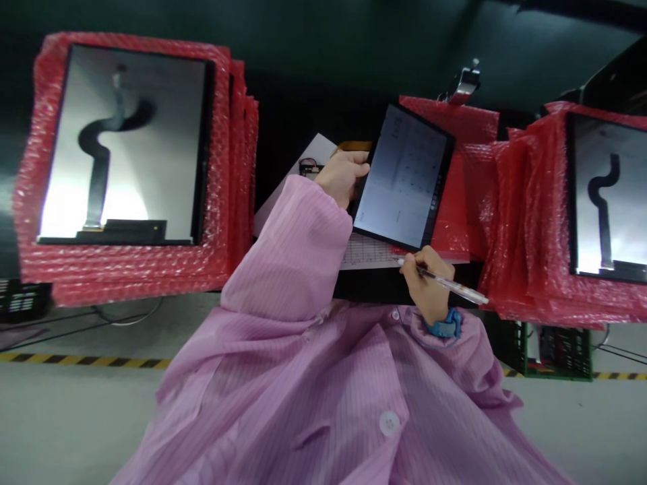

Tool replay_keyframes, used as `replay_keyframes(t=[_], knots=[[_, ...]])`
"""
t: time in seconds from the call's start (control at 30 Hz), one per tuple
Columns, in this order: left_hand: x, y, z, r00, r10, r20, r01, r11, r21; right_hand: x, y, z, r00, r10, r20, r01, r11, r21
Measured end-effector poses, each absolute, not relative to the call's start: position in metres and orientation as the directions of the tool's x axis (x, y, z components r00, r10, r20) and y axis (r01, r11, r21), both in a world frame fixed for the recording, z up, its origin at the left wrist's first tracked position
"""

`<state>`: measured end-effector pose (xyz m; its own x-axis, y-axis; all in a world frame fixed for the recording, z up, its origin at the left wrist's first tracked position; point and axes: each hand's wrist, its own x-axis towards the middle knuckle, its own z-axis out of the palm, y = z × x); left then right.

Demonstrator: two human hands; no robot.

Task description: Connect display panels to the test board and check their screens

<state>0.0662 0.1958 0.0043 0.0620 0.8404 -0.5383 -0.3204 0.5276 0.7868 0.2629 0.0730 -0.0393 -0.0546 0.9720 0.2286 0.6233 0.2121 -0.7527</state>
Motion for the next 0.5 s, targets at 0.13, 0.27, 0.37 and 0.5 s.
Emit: replay_keyframes(t=[0.13,0.27,0.37,0.5], knots=[[0.066,0.196,0.006,0.063,0.832,-0.551,-0.303,0.542,0.784,0.262,0.071,-0.044,-0.072,0.967,0.244,0.623,0.234,-0.747],[0.066,0.198,0.005,0.056,0.826,-0.561,-0.325,0.547,0.772,0.267,0.069,-0.047,-0.024,0.967,0.252,0.480,0.232,-0.846],[0.065,0.199,0.001,0.071,0.836,-0.545,-0.324,0.536,0.780,0.282,0.081,-0.036,0.043,0.947,0.318,0.323,0.288,-0.901],[0.062,0.200,-0.004,0.114,0.856,-0.505,-0.313,0.513,0.799,0.310,0.115,-0.017,-0.102,0.818,0.566,0.678,0.474,-0.562]])
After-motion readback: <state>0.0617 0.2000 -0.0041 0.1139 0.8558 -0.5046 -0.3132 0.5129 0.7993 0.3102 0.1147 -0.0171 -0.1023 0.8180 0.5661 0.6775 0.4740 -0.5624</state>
